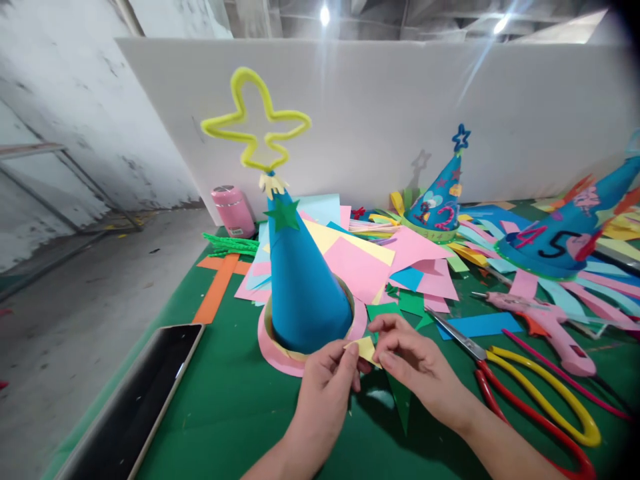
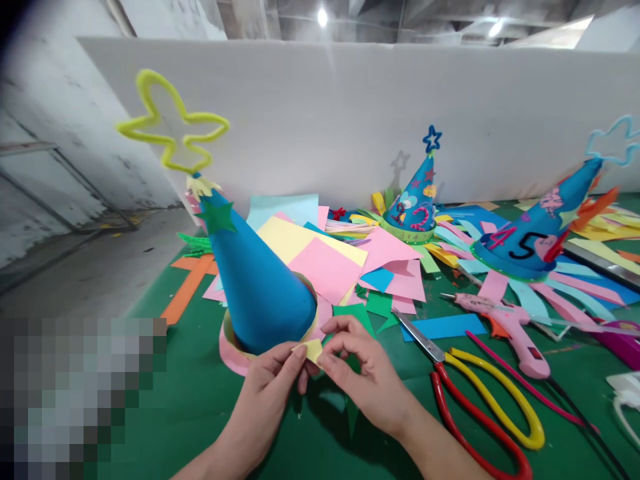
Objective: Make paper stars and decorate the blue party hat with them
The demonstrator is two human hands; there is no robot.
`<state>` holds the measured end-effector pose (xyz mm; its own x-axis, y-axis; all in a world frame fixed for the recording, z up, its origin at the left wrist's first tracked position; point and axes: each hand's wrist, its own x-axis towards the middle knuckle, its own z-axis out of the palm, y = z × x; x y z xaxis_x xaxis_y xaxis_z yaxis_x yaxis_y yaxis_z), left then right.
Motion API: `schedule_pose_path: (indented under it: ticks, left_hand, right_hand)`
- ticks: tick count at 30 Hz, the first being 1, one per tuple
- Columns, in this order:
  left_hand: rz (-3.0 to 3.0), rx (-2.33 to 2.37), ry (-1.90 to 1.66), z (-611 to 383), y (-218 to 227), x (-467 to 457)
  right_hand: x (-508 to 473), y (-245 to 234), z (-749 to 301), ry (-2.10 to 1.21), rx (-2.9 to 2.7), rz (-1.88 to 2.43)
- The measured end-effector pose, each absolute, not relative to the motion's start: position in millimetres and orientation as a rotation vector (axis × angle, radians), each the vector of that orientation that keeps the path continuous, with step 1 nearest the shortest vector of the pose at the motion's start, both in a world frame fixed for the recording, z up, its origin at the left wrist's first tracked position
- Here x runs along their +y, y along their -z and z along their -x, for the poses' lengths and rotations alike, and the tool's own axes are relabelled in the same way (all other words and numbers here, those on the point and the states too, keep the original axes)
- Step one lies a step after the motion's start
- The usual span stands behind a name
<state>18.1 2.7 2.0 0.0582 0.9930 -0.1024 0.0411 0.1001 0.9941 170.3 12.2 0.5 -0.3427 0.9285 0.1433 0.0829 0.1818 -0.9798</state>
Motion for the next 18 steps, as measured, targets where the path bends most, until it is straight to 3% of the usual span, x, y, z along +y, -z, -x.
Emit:
schedule_pose_path:
  ticks: [6,18]
  left_hand:
    - [-1.209,1.249,-1.119,-17.5,-1.0,2.6]
    - [-1.028,1.226,-1.080,-20.9,-4.1,1.8]
  right_hand:
    - [10.4,2.3,-163.3,-1.171,-1.610,1.094]
    - [10.3,2.3,-161.1,-1.368,-1.468,1.074]
